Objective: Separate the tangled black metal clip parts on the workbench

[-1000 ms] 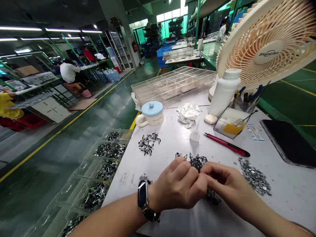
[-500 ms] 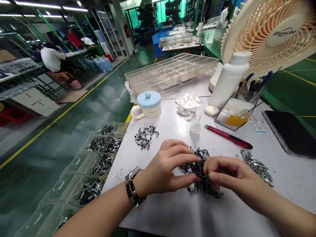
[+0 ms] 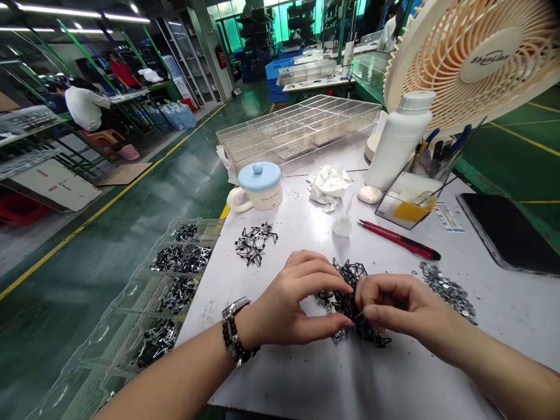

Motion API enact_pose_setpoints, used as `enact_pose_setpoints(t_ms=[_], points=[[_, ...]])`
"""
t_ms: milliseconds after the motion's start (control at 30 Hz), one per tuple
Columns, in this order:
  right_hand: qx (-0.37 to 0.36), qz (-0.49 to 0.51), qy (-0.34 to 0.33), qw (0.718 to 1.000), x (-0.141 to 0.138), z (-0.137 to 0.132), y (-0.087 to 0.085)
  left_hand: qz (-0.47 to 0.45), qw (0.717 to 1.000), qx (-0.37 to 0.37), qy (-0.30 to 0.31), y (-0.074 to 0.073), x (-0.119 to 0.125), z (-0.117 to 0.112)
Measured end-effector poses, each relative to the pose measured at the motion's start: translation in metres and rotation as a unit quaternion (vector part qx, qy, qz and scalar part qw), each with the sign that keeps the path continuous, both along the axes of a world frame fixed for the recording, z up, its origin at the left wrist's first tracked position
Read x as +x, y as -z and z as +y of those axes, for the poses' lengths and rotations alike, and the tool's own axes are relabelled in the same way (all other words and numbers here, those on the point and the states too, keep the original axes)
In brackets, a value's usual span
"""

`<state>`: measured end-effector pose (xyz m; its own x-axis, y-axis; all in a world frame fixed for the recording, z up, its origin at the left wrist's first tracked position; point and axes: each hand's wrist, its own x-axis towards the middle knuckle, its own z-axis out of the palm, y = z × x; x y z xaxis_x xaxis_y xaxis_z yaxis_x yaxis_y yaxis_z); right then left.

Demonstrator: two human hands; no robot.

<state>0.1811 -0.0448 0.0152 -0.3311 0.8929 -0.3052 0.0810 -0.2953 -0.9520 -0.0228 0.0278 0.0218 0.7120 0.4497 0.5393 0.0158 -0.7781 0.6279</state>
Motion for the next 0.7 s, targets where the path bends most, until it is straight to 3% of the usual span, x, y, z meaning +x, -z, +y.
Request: enact_pose_setpoints(t_ms=[100, 233, 333, 467, 600, 700], points=[[0.092, -0.121, 0.056, 0.987, 0.011, 0.016, -0.002, -0.012, 1.000, -0.007, -0.017, 0.000, 0.000, -0.001], [0.195, -0.268, 0.216, 0.918, 0.022, 0.061, 0.002, -0.016, 0.999, -0.012, -0.025, 0.003, 0.001, -0.004], [0.218, -0.301, 0.232, 0.899, 0.019, 0.093, 0.010, -0.016, 1.000, -0.013, -0.023, 0.005, 0.001, -0.006], [0.217, -0.258, 0.243, 0.909, 0.008, 0.103, 0.013, -0.020, 0.999, -0.026, -0.032, 0.005, 0.001, -0.006], [0.165, -0.127, 0.265, 0.941, 0.005, 0.074, 0.000, -0.025, 0.997, -0.061, -0.045, 0.005, 0.001, -0.005], [0.132, -0.026, 0.289, 0.948, 0.012, 0.048, -0.011, -0.027, 0.995, -0.075, -0.056, 0.006, 0.002, -0.004]])
